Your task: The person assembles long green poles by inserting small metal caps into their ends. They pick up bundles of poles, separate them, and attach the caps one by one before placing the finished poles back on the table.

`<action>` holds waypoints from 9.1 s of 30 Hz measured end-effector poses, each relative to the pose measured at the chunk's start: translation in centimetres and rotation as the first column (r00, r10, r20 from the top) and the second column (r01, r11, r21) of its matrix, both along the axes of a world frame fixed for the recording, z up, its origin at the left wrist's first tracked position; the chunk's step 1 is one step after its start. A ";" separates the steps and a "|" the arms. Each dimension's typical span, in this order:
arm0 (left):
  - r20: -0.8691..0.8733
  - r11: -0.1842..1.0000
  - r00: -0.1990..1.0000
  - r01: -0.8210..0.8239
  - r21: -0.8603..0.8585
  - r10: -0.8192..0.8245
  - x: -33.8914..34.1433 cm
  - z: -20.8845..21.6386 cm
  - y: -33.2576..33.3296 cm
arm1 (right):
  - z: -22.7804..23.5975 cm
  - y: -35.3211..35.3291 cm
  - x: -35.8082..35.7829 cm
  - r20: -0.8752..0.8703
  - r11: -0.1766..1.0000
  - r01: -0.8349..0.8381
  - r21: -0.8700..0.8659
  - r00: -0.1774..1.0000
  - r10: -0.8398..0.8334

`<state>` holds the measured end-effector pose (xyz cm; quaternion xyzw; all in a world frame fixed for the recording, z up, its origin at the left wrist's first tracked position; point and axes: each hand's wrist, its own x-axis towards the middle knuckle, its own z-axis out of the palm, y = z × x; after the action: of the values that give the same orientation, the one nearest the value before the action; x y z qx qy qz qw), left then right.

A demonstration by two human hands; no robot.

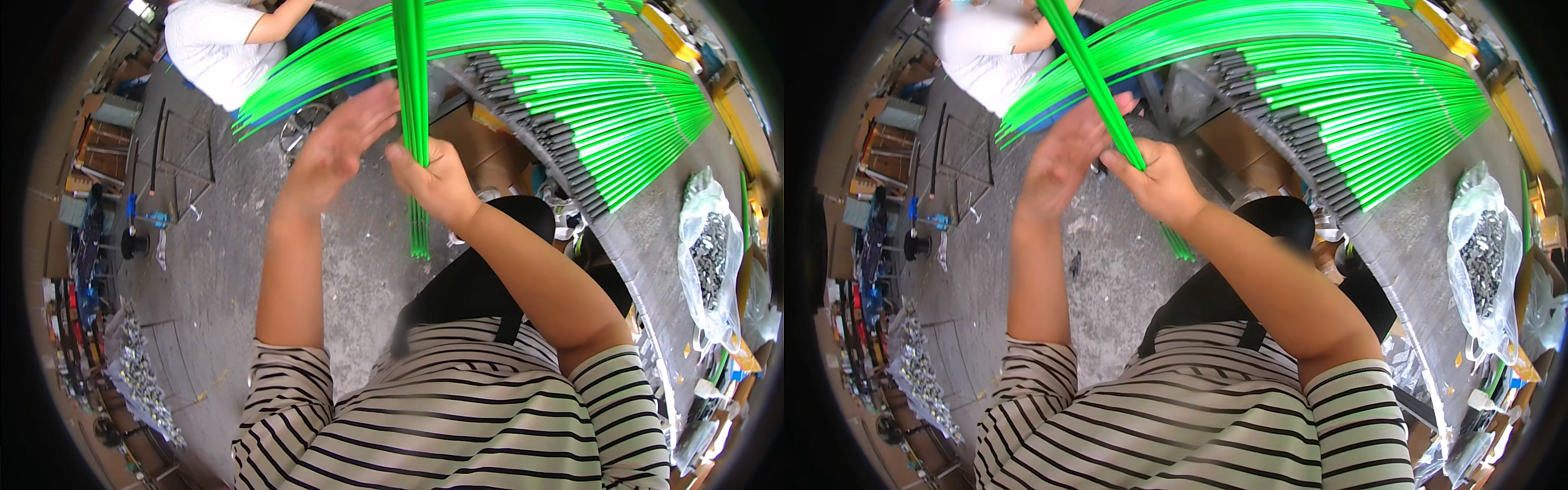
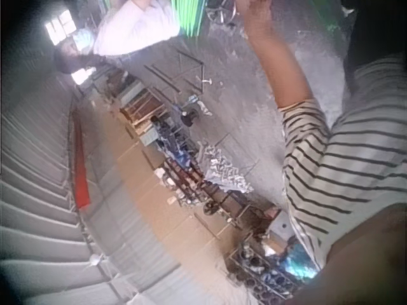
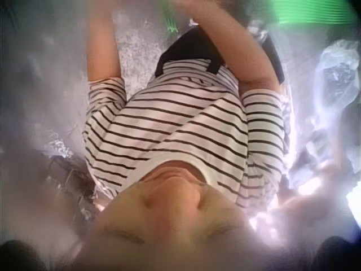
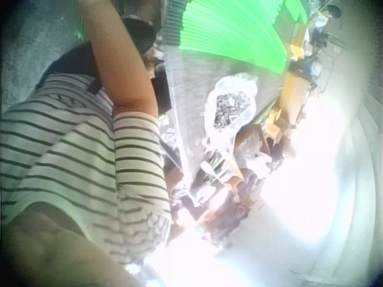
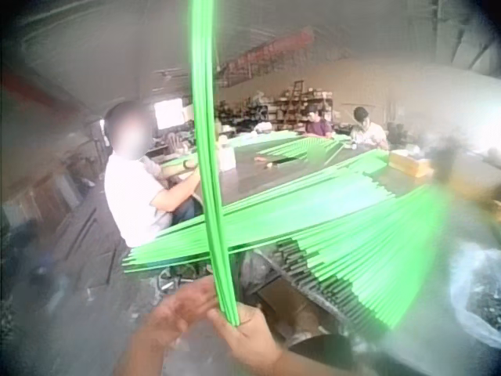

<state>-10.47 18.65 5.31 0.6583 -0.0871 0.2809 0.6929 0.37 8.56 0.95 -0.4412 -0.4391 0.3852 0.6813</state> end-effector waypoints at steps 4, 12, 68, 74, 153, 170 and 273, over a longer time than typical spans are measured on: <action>-0.258 0.988 0.966 0.019 0.152 0.021 -0.4 1.5 -0.4 | -5.4 -0.1 -0.1 0.242 0.965 -0.079 -0.251 0.960 0.141; -0.404 0.992 0.911 -0.041 0.116 0.084 0.0 -3.0 -2.4 | -9.6 -1.4 2.3 0.567 0.912 -0.017 -0.410 0.778 0.269; -0.257 0.920 0.965 0.064 0.386 0.041 3.5 23.5 -2.3 | 2.9 -2.4 4.9 0.495 0.989 0.132 -0.062 0.865 -0.084; -0.286 0.947 0.958 0.097 0.307 -0.006 4.8 26.2 -2.4 | 3.2 -2.8 6.1 0.469 0.984 0.160 -0.079 0.877 -0.104; -0.376 0.944 0.882 -0.187 0.272 0.283 7.1 -8.4 -5.2 | 5.0 -4.7 3.3 0.437 0.840 0.516 -0.167 0.803 -0.406; -0.273 0.496 0.637 -0.199 0.845 0.721 -18.0 -22.2 0.6 | 19.4 -25.9 21.4 -0.187 0.852 0.512 0.111 0.853 -0.488; -0.955 0.745 0.279 0.657 0.116 -0.098 -3.3 1.4 -7.3 | 17.5 -46.5 22.7 -0.423 0.190 0.911 0.365 0.344 -0.838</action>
<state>-13.76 11.32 6.71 0.8078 0.0768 -0.3417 0.4741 23.09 -37.89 18.46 -0.3701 -0.1525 -0.1885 0.8968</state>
